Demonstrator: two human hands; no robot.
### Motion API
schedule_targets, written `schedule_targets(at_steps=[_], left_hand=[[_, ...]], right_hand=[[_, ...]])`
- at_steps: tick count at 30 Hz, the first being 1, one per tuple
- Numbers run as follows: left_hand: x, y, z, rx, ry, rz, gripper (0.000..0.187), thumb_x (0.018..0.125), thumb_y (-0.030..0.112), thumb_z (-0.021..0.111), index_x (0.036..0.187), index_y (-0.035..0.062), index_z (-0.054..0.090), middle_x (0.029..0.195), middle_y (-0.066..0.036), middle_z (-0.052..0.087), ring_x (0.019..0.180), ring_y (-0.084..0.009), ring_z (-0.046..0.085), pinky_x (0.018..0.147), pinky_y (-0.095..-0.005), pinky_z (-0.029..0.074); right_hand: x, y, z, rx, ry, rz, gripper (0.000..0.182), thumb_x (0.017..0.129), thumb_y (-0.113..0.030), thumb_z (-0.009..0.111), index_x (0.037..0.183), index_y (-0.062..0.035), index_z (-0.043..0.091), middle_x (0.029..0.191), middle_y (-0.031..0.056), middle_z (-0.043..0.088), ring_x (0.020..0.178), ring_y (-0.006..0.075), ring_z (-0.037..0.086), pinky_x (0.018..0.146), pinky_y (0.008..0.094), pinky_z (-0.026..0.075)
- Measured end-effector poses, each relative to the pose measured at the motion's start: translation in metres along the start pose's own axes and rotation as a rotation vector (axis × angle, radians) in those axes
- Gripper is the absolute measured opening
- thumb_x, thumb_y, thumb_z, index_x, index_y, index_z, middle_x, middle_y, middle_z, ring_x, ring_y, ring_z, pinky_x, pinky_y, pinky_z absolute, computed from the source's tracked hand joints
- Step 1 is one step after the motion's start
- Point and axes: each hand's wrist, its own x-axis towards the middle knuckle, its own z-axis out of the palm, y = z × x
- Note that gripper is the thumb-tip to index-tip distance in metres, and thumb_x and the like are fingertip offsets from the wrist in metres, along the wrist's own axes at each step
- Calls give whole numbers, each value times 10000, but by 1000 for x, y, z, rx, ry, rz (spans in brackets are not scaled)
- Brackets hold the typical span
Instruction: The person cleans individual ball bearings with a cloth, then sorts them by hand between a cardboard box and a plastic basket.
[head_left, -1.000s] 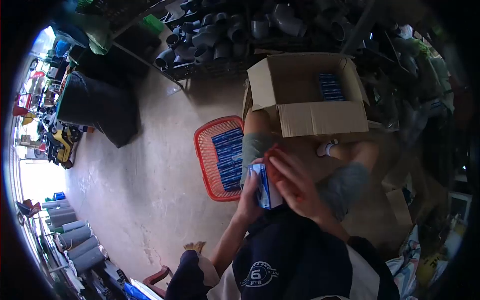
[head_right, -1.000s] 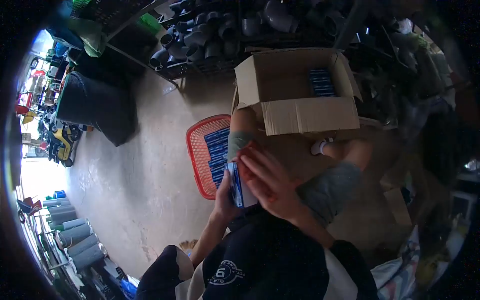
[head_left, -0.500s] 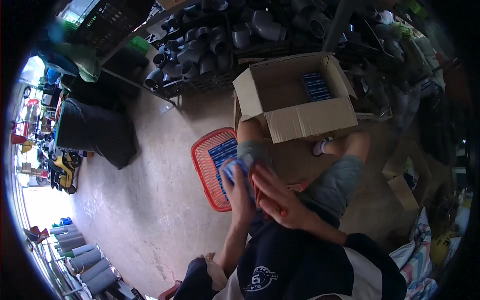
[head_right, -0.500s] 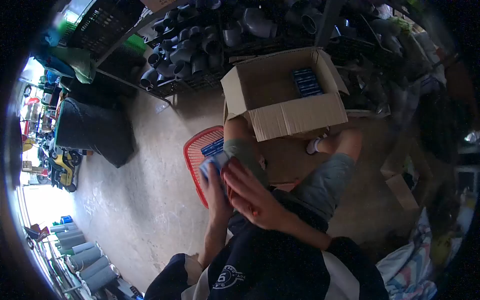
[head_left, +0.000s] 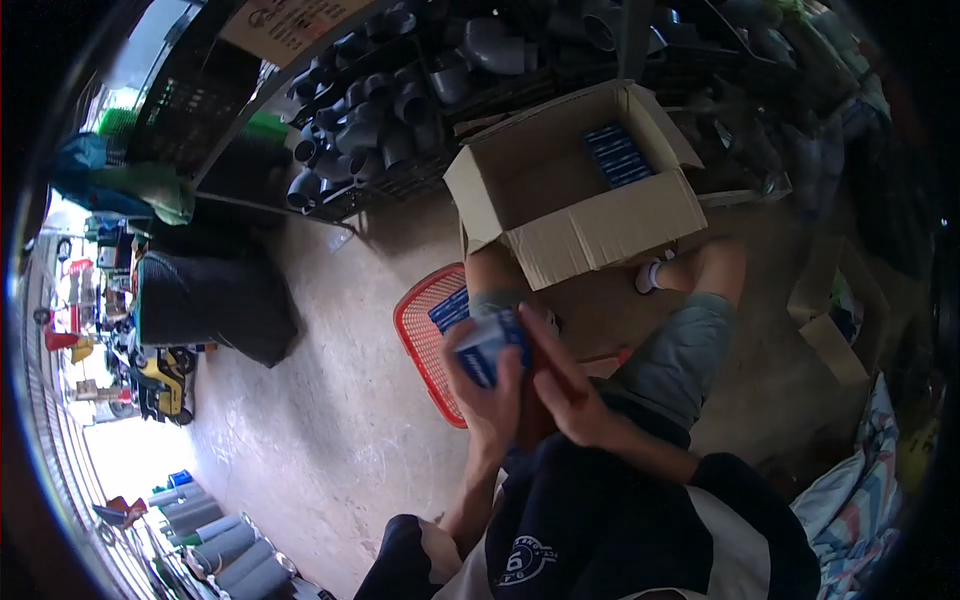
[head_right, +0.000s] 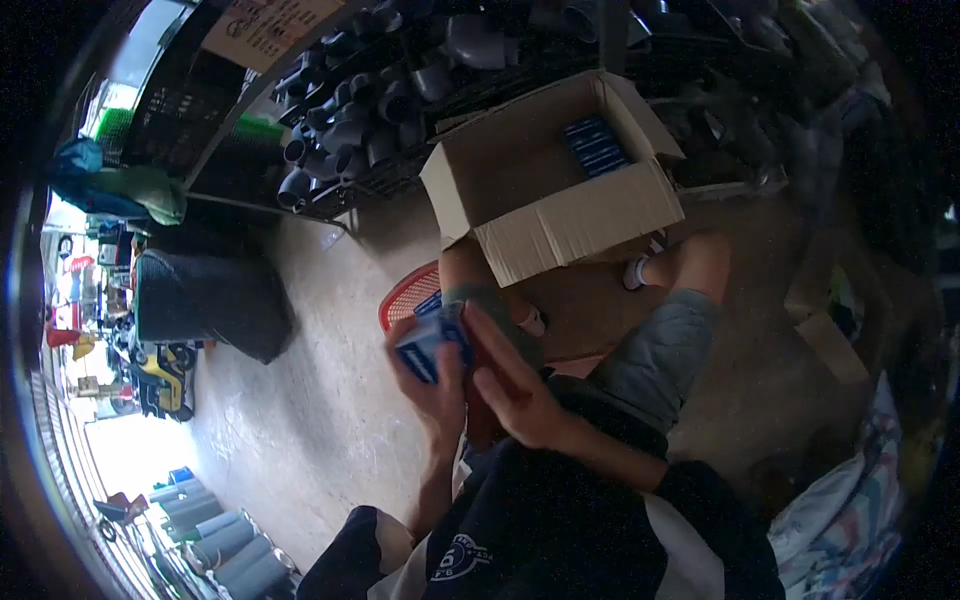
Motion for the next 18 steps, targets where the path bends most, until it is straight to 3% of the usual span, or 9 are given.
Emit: schedule_targets(at_steps=[4,8,9,10,12,14,16,17,18], left_hand=[[-18,-2,11,-293,-223,-216,449,929,65,655,1334,7,471,1246,-164,553,1148,-249,554,996,-364,444],[-2,-11,19,-538,11,-333,400,1032,273,578,1355,60,478,1215,-129,586,1065,-183,600,907,-303,511],[9,-8,16,-553,82,-481,443,1054,388,506,1367,75,485,1219,-121,587,1063,-186,606,887,-308,530],[16,-5,15,-626,89,-502,433,1054,355,509,1368,59,477,1212,-124,592,1064,-193,608,900,-316,525],[25,-2,11,-771,95,-537,415,1053,289,514,1369,26,460,1200,-132,602,1065,-206,613,926,-333,516],[21,-2,11,-794,-46,-452,446,1053,289,509,1411,33,438,1237,-142,592,1105,-209,611,952,-334,511],[11,8,16,-801,-166,-349,466,1055,289,500,1438,36,419,1257,-144,582,1125,-206,606,966,-331,506],[9,4,17,-721,-228,-298,486,1076,294,436,1486,39,376,1336,-149,553,1216,-217,571,1026,-340,469],[10,-3,19,-666,-232,-336,494,1083,303,414,1498,40,363,1365,-151,538,1248,-224,550,1047,-345,451]], right_hand=[[30,-13,-24,-181,-42,-137,608,1011,-93,532,1553,17,278,1640,206,204,1535,289,173,1206,398,217],[0,-25,-10,-486,-93,-220,618,1002,-81,546,1553,8,281,1631,216,219,1531,361,167,1209,443,211],[-12,-23,-8,-468,-149,-179,616,1003,-83,545,1552,9,282,1630,222,216,1529,376,161,1210,454,208],[-20,-20,-8,-447,-204,-137,614,1003,-84,544,1551,10,283,1629,228,213,1528,392,155,1210,465,206],[-20,-17,-12,-243,-177,-41,624,1014,-89,536,1559,19,252,1634,202,217,1530,323,174,1213,421,205],[-9,-20,-19,-23,-86,2,632,1017,-84,532,1565,21,234,1636,185,217,1529,283,176,1214,398,200],[10,-26,-23,51,21,-33,639,1021,-97,531,1569,19,223,1634,169,227,1517,254,197,1215,382,193],[20,-30,-24,87,75,-57,643,1023,-103,531,1571,18,217,1633,161,232,1511,240,207,1215,373,189],[26,-35,-26,39,61,-65,657,1016,-121,549,1569,19,223,1634,169,227,1513,251,210,1216,374,187]])
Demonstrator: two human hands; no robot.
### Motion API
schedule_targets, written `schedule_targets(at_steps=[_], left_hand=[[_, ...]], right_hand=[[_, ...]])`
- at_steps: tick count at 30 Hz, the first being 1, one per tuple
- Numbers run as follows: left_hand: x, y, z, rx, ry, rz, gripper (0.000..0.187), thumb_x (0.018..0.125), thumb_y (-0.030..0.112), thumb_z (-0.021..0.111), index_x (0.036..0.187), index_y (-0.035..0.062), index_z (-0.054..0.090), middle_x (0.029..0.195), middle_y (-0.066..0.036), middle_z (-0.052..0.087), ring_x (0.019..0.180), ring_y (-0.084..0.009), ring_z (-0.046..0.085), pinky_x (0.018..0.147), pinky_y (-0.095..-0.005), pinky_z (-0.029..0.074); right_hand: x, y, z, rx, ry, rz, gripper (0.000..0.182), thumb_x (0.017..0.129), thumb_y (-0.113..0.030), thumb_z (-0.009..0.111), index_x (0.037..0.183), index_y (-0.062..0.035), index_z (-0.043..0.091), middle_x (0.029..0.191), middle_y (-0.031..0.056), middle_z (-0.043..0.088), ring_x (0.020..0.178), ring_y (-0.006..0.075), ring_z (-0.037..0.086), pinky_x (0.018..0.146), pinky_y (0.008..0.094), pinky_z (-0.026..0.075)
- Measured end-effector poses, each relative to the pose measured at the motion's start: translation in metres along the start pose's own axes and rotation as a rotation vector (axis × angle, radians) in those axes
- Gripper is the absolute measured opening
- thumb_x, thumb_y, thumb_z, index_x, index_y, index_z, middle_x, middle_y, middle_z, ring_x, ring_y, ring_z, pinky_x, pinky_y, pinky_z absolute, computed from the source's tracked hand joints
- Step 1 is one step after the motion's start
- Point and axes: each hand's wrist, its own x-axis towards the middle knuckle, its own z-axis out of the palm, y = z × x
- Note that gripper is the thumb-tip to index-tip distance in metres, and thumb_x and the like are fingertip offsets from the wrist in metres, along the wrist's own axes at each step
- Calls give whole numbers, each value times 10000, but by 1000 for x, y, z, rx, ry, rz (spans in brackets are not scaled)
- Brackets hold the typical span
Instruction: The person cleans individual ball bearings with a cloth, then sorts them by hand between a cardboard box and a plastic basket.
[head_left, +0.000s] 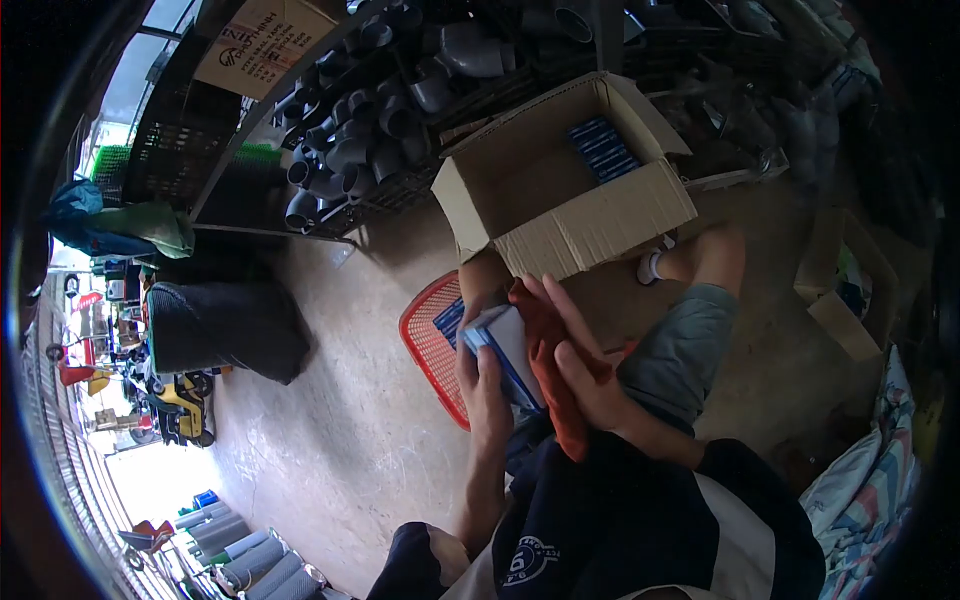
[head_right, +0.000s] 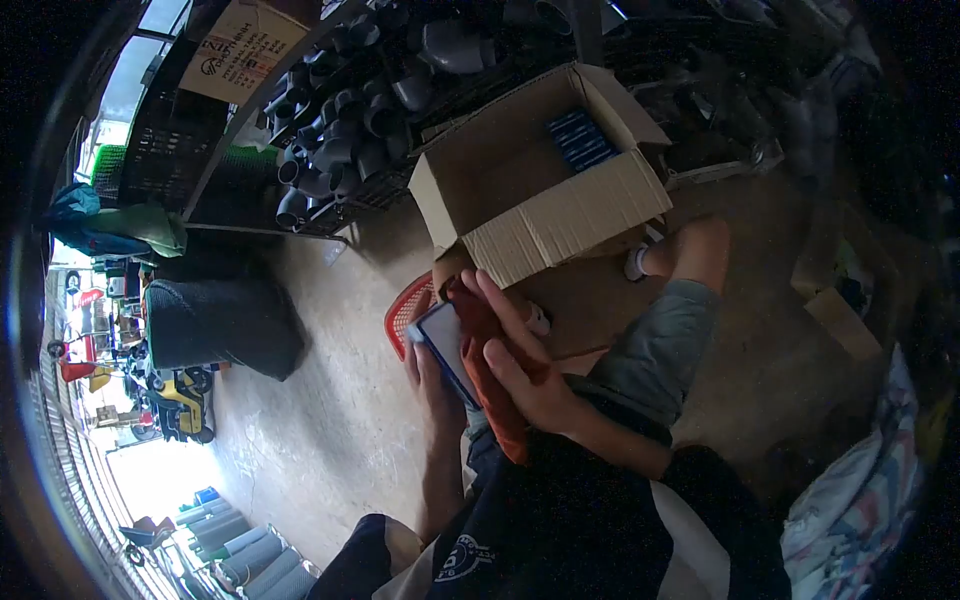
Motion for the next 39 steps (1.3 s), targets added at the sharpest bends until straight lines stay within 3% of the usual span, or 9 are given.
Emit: schedule_targets(at_steps=[6,8,15,21,26,28,31,36,39], left_hand=[[-1,-2,-16,-297,-92,-353,613,1097,475,255,1553,68,303,1466,-168,475,1360,-274,468,1125,-375,386],[-2,-7,-19,-70,-49,-211,668,1080,541,220,1540,67,318,1449,-176,486,1346,-277,485,1131,-386,387],[-18,5,14,165,50,-141,698,1071,548,227,1486,7,376,1433,-207,486,1347,-307,472,1128,-407,363],[-27,-66,-49,807,-28,113,630,1085,490,257,1485,14,362,1453,-210,455,1382,-320,418,1146,-406,323],[-31,-18,7,465,107,-88,557,1089,467,318,1425,36,423,1373,-166,529,1247,-248,522,1078,-359,392],[-25,-27,-3,495,157,-129,602,1083,520,291,1418,42,440,1342,-158,556,1238,-241,542,1074,-360,413],[-4,-10,-5,-104,255,-178,662,1072,565,251,1429,37,432,1326,-160,557,1237,-270,550,1070,-371,417],[-32,-23,-2,305,95,81,716,1041,622,274,1400,26,440,1338,-174,533,1235,-283,532,1079,-408,401],[-46,-12,22,279,6,107,769,1005,676,307,1435,48,410,1343,-172,527,1240,-282,529,1088,-412,406]], right_hand=[[1,2,8,-513,-175,-188,747,952,-207,658,1553,14,272,1623,219,238,1514,340,223,1215,412,199],[-15,11,23,-725,-183,-201,756,928,-201,686,1543,9,300,1611,231,260,1510,370,226,1212,433,210],[15,15,4,96,124,147,576,972,-121,614,1493,7,403,1560,216,365,1485,360,297,1210,444,221],[-16,12,29,-684,-111,-268,473,995,-71,555,1457,-22,467,1493,171,476,1439,290,400,1186,380,280],[18,13,5,-17,-71,59,452,999,-55,535,1446,-23,476,1543,173,408,1459,293,363,1198,396,259],[15,20,7,51,-42,97,456,1009,-53,515,1460,-24,458,1543,170,404,1456,288,364,1199,395,255],[-18,24,12,-248,-64,-73,470,1031,-66,488,1492,-25,410,1520,161,429,1433,258,390,1183,368,276],[-28,41,3,281,60,65,505,1045,-84,482,1528,-25,345,1526,160,422,1414,211,390,1168,341,288],[-10,21,-2,95,209,152,498,1044,-79,478,1522,-17,352,1521,156,433,1414,218,393,1166,343,288]])
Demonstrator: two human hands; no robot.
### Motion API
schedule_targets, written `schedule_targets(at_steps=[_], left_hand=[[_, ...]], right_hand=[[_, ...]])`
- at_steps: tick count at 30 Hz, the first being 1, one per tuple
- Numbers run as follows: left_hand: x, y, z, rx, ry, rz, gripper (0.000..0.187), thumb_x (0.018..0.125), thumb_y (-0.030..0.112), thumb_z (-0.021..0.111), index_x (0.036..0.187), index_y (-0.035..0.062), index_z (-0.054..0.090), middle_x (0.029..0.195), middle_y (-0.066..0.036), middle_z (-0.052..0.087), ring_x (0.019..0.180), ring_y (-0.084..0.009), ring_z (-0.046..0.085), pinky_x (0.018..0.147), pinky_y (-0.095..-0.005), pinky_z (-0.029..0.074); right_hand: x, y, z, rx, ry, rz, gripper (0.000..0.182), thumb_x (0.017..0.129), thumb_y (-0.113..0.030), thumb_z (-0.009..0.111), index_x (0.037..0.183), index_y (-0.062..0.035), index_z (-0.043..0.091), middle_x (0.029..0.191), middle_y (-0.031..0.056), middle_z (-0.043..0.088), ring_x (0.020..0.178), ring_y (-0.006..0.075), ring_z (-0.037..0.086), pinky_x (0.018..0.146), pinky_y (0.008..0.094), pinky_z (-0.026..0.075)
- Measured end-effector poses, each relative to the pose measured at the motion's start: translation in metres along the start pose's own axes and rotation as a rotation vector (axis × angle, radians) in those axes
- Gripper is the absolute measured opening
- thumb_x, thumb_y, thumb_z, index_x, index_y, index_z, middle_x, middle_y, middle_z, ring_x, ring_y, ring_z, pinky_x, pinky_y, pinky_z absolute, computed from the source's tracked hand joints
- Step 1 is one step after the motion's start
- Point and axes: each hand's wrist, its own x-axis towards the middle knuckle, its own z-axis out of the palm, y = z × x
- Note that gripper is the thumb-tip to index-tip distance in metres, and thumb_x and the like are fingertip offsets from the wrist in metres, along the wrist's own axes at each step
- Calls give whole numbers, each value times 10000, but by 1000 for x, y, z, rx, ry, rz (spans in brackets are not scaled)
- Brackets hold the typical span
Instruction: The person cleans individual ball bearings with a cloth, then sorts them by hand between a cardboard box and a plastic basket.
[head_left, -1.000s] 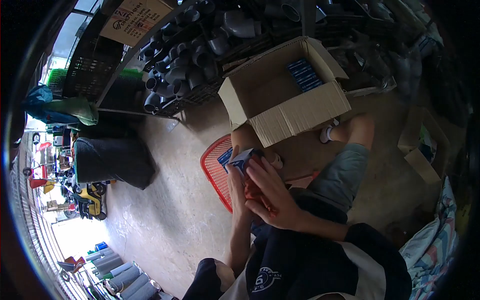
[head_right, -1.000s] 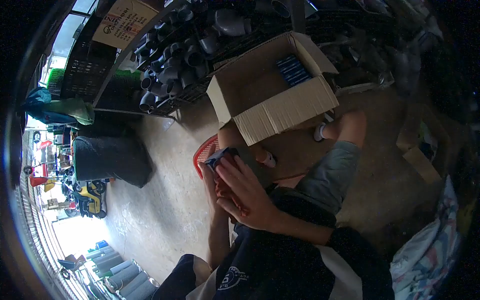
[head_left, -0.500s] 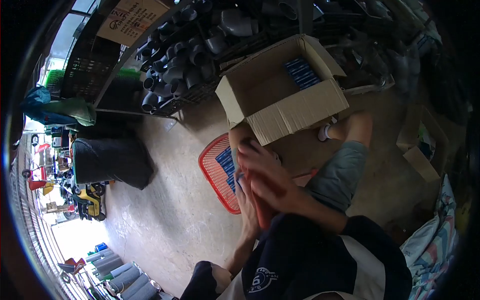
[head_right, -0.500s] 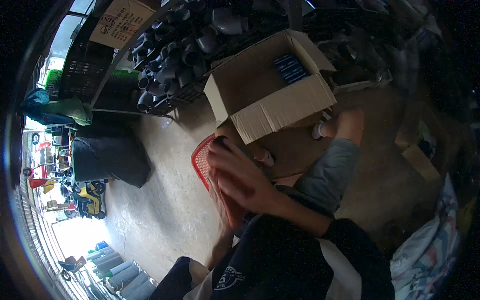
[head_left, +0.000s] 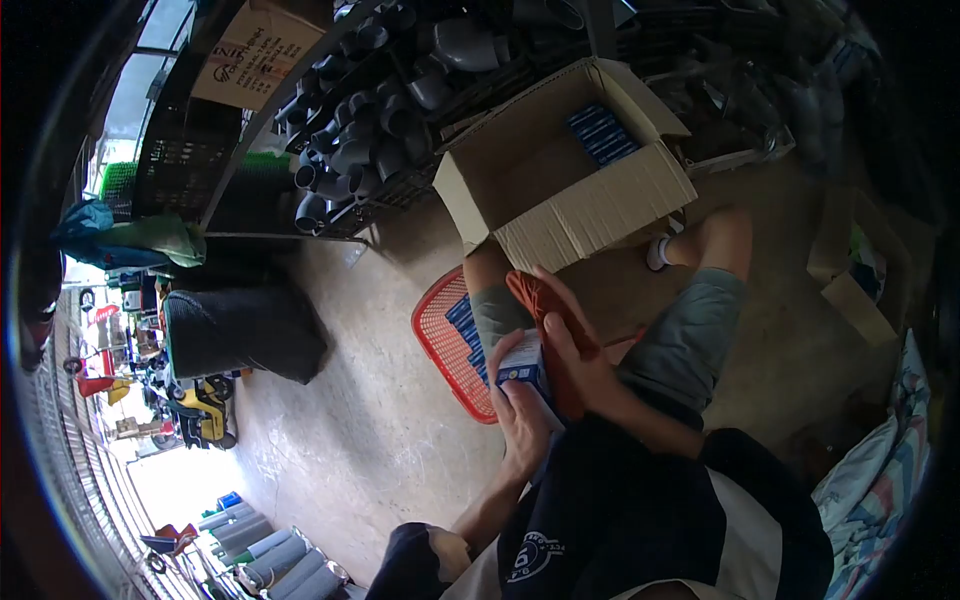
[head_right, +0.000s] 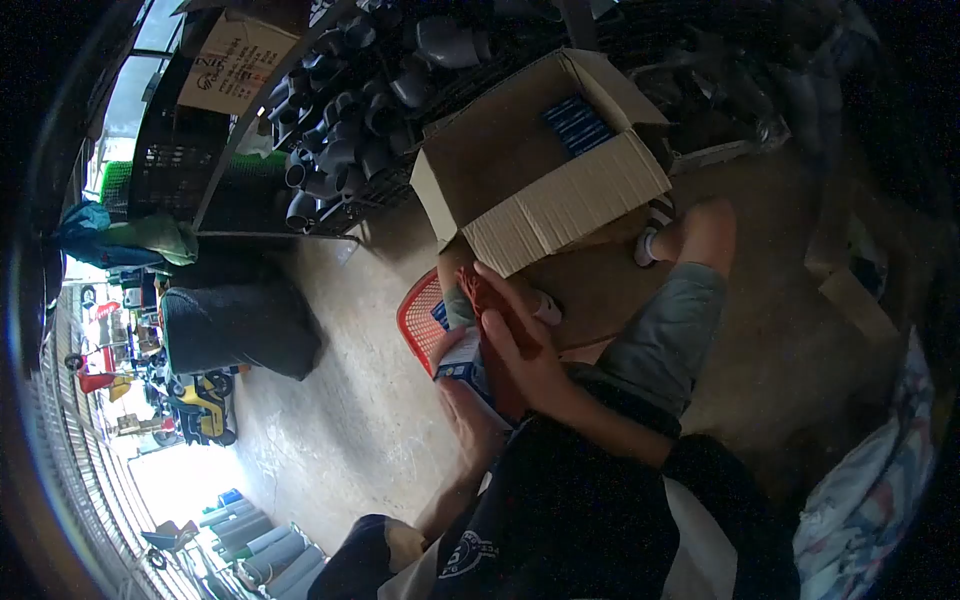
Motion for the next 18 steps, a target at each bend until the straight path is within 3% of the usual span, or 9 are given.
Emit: schedule_targets(at_steps=[3,4,7,10,13,17,18], left_hand=[[16,9,1,-326,124,-65,840,968,739,321,1482,77,377,1339,-170,534,1239,-281,540,1094,-407,425],[21,25,2,-329,138,-43,825,983,721,310,1503,83,356,1348,-171,537,1244,-277,546,1094,-411,435],[23,12,0,-615,52,16,786,1009,684,291,1513,84,341,1371,-153,527,1244,-268,550,1088,-408,441],[33,14,0,-412,177,-114,744,1030,650,276,1509,86,350,1382,-138,529,1245,-263,550,1083,-410,445],[43,9,-16,-409,164,-206,711,1043,624,260,1497,89,374,1376,-136,543,1245,-264,552,1075,-405,451],[38,-4,-24,-746,358,-471,711,1036,633,299,1421,58,461,1301,-135,591,1255,-221,529,1080,-376,437],[38,-12,-28,-640,360,-456,725,1028,648,303,1398,51,481,1286,-126,599,1226,-219,541,1074,-372,439]], right_hand=[[-29,8,8,-135,-15,-69,506,1040,-93,502,1519,-22,355,1516,152,438,1400,214,403,1157,338,300],[-31,3,6,-230,-38,-93,491,1040,-115,521,1506,-36,386,1461,163,503,1354,205,461,1129,333,341],[-25,-6,-7,-108,-117,107,453,1039,-127,528,1477,-49,438,1332,173,601,1275,203,538,1070,334,407],[-22,-22,-17,-387,-104,127,434,1033,-142,549,1452,-53,478,1198,177,661,1173,237,613,1007,340,459],[-25,-24,-17,-526,-81,-141,472,1007,-156,601,1451,-51,479,1255,193,622,1166,288,609,989,356,475],[-28,-14,-15,-664,-239,-343,512,985,-153,630,1459,-48,468,1396,204,523,1232,312,568,1034,374,454],[-28,-19,-8,-730,-283,-415,514,985,-148,627,1461,-46,465,1421,204,498,1255,309,555,1047,375,445]])
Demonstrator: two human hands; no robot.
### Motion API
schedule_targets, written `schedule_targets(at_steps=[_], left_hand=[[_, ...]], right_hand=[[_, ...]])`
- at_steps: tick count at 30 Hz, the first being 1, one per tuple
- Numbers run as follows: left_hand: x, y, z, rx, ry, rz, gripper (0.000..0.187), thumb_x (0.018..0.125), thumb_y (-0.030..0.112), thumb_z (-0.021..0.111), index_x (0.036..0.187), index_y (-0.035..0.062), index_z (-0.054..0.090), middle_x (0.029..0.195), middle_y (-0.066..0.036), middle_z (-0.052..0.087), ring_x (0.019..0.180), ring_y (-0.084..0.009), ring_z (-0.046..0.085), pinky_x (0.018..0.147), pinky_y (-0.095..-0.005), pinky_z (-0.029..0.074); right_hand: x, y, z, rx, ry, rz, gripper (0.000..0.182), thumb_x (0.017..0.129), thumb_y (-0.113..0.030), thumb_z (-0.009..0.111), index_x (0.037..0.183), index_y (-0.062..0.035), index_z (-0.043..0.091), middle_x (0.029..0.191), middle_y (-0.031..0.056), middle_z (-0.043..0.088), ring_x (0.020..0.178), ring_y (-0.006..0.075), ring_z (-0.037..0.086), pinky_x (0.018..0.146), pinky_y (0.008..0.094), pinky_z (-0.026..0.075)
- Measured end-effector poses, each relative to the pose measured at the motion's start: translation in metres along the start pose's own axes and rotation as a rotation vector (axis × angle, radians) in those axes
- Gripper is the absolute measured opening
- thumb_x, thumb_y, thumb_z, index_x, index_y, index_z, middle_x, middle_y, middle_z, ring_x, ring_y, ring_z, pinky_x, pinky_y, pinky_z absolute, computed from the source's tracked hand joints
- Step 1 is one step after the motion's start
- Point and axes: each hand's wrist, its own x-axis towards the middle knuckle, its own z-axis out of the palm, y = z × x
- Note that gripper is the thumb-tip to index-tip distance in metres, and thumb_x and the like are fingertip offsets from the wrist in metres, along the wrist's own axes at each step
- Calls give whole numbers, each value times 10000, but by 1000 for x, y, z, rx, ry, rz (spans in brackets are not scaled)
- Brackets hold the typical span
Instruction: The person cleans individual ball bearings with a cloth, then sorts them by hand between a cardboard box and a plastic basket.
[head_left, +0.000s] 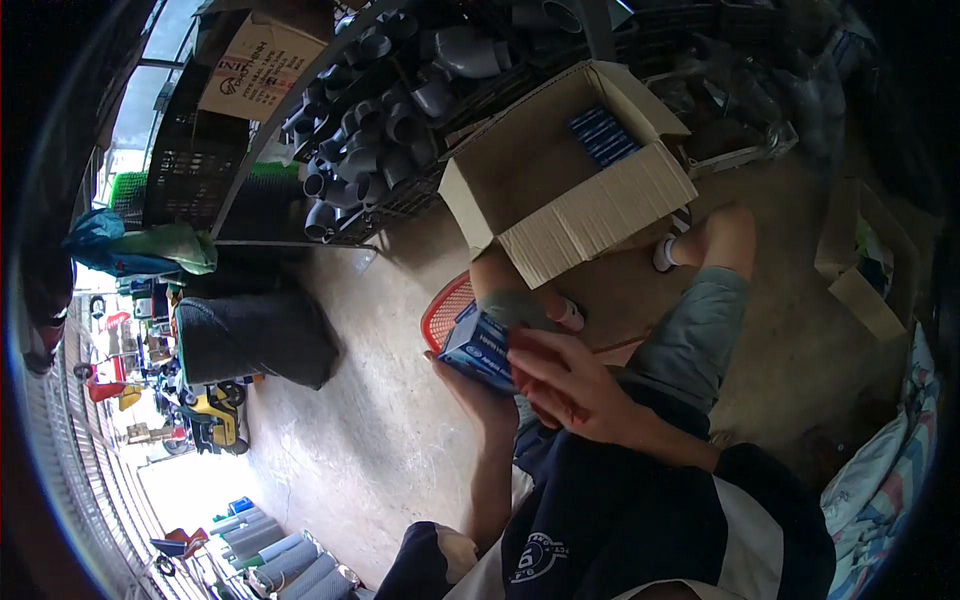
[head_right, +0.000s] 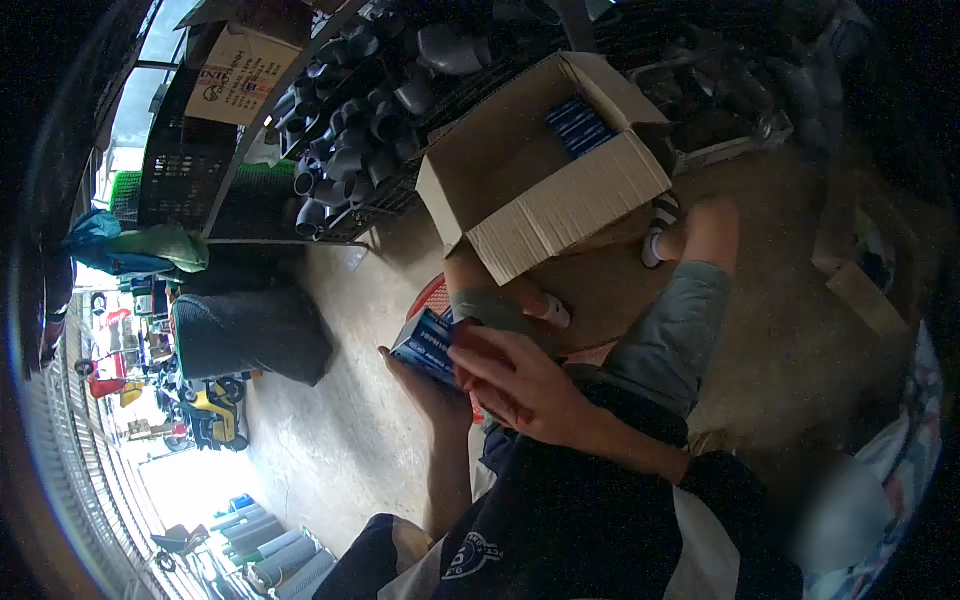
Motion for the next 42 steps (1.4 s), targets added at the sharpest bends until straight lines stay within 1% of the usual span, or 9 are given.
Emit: schedule_targets(at_steps=[11,17,21,24,27,30,34,38,42], left_hand=[[9,17,5,416,-1,276,689,1026,650,349,1032,29,648,903,-43,639,773,-142,606,711,-295,523],[15,-18,-27,590,-115,238,616,1077,513,343,1225,-28,600,1062,-113,668,908,-187,646,771,-343,526],[1,-22,-47,1065,-248,570,522,1083,438,383,1281,-18,541,1148,-144,635,1028,-218,617,863,-374,494],[-7,23,0,501,-189,50,594,1086,492,304,1375,1,471,1277,-165,575,1142,-218,574,990,-369,456],[-7,-16,-14,325,-222,130,593,1093,471,290,1391,-12,464,1306,-176,564,1189,-236,558,1044,-363,425],[-33,-16,-7,1347,-302,690,597,1087,479,286,1459,26,404,1401,-159,487,1258,-283,513,1064,-398,410],[18,-11,-32,365,-138,142,581,1076,511,311,1419,49,389,1289,-155,497,1169,-249,535,1015,-363,437],[-7,7,2,542,112,374,531,1072,490,369,1352,40,383,1199,-148,512,1062,-216,539,943,-346,457],[-3,1,-1,783,-57,453,452,1091,420,354,1325,38,418,1181,-132,532,1054,-208,539,939,-355,445]], right_hand=[[14,-11,32,320,29,142,554,994,-116,611,1500,-42,401,1564,241,328,1412,371,416,1090,384,425],[28,-8,32,210,120,180,573,998,-110,604,1515,-29,371,1556,256,337,1400,366,437,1089,386,421],[42,-4,35,259,164,213,549,1021,-120,566,1519,-18,358,1550,241,357,1410,344,429,1126,384,376],[14,-8,44,277,141,219,533,1025,-118,557,1511,-4,367,1521,228,411,1427,313,414,1156,370,333],[22,9,36,422,95,265,531,1021,-108,564,1506,-4,376,1510,231,424,1428,312,413,1148,366,344],[54,3,18,421,165,267,531,1013,-97,575,1501,-4,386,1487,228,450,1413,309,431,1141,355,354],[19,-12,28,250,24,147,568,1024,-84,548,1541,-22,321,1542,215,372,1418,290,420,1138,338,353],[-17,-4,39,963,64,419,584,1042,-68,507,1570,-30,260,1582,166,330,1461,221,337,1161,326,315],[-7,1,18,767,47,401,574,1034,-63,520,1559,-27,291,1595,159,320,1475,228,316,1173,339,300]])
